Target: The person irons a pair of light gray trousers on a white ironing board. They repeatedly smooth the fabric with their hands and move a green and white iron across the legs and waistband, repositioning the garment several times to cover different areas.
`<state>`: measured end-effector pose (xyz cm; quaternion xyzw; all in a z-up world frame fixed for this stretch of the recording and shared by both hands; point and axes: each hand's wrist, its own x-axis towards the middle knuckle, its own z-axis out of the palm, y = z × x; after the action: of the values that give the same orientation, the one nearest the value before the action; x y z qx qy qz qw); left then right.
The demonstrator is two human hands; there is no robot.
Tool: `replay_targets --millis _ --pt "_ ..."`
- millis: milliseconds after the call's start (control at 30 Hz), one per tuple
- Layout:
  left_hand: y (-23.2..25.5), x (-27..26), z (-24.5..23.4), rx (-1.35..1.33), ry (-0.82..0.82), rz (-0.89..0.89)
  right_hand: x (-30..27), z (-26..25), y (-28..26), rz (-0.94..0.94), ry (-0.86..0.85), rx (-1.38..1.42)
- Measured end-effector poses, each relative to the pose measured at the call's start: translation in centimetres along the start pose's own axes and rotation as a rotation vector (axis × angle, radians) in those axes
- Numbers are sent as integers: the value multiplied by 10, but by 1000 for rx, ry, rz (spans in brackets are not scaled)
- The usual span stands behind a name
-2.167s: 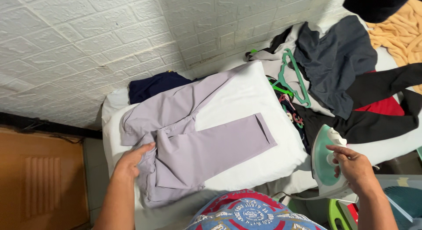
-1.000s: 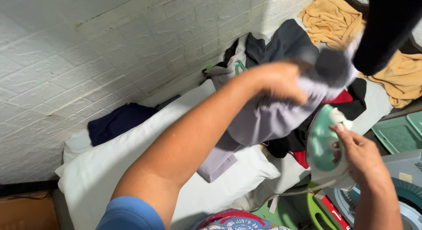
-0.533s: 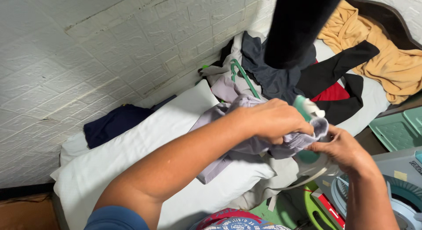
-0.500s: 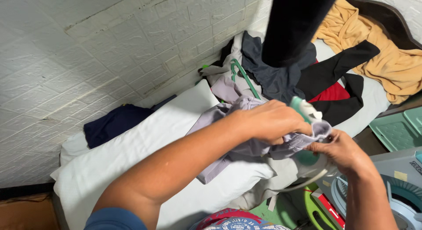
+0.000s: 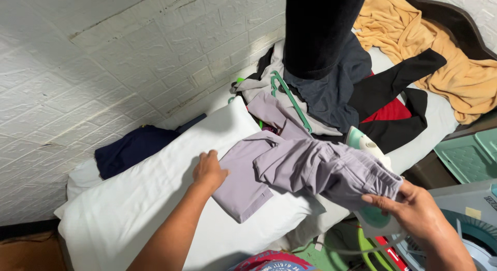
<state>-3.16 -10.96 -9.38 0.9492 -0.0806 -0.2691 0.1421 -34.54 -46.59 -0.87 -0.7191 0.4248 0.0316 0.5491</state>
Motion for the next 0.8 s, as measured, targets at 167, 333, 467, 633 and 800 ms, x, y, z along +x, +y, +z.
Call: replay_targets --millis 167,333,467,633,800 --pt "7 64 31 152 -82 72 -6 -1 3 1 43 17" --pt "98 127 13 -1 235 635 -20 0 -10 -56 156 59" --pt "177 131 -22 -301 579 759 -28 -4 -19 -168 221 16" --pt "212 92 -8 -452 609 919 -31 -7 -17 -364 217 -72" --pt "221 83 35 -413 -14 832 -32 -12 -13 -453 174 -225"
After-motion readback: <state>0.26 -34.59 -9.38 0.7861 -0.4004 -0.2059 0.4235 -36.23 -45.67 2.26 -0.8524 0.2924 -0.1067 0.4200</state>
